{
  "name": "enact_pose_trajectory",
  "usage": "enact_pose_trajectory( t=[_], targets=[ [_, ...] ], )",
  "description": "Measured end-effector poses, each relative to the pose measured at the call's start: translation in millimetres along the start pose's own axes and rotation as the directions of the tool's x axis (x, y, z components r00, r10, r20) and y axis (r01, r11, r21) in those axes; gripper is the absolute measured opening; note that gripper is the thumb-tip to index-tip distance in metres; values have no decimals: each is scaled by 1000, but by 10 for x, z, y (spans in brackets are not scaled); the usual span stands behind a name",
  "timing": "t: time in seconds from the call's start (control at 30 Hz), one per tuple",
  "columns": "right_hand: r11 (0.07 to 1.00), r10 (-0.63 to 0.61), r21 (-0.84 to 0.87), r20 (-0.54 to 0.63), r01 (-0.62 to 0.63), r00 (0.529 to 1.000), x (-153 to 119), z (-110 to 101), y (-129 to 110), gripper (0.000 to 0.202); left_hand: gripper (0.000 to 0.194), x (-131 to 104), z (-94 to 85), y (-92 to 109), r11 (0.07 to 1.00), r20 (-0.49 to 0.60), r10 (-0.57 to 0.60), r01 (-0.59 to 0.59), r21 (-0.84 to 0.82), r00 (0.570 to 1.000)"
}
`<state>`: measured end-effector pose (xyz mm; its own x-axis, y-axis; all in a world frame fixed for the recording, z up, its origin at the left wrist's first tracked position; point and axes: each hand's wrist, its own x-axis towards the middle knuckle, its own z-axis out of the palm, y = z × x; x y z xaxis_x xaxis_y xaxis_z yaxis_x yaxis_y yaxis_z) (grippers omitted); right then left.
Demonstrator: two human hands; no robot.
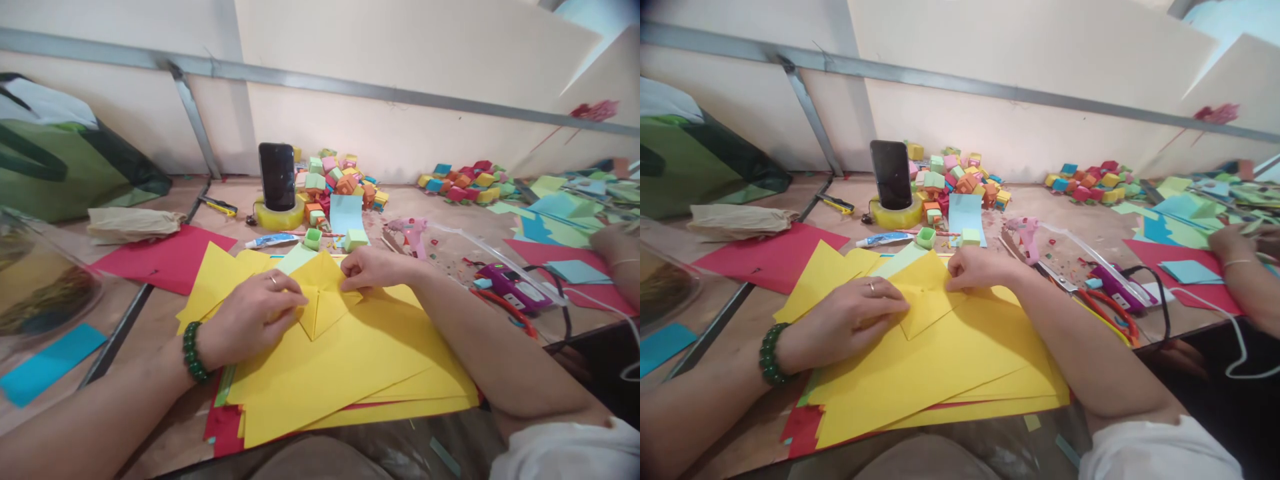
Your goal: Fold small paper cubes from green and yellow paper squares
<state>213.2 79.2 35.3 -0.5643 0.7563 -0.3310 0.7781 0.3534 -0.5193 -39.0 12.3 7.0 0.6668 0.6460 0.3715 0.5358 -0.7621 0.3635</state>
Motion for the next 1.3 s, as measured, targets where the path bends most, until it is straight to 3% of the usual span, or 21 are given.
enact_pose_trajectory(
  t=[0.1, 0.17, 0.27, 0.37, 0.5, 0.8, 1.1, 1.3],
  targets=[
    [989, -38, -145, -255, 1, 966, -18, 40, -44, 22, 30, -4, 22, 66, 996, 143, 67, -75, 53, 987],
    [980, -181, -143, -354, 139, 918, -32, 87, -91, 22, 31, -6, 21, 98, 993, 179, 57, -75, 95, 982],
    [951, -309, -77, -248, 299, 918, -37, 164, -162, 24, 32, -15, 7, 135, 985, 200, 57, -88, 149, 978],
    [963, -268, -32, -96, 266, 959, -4, 219, -182, 30, 32, -25, -13, 169, 974, 207, 73, -115, 197, 976],
    [961, -267, 65, -16, 268, 963, 70, 238, -110, 24, 30, -27, -38, 208, 962, 247, 83, -143, 234, 965],
    [953, -273, 134, -11, 272, 962, 125, 275, -54, 28, 27, -33, -78, 255, 943, 372, 146, -242, 227, 917],
    [955, -282, 99, 3, 281, 959, 136, 269, -37, 28, 26, -83, -85, 297, 957, 379, 90, -186, 223, 921],
    [957, -287, 34, -19, 287, 958, 120, 272, -79, 26, 22, -69, -97, 315, 941, 419, 125, -242, 238, 899]
  ],
)
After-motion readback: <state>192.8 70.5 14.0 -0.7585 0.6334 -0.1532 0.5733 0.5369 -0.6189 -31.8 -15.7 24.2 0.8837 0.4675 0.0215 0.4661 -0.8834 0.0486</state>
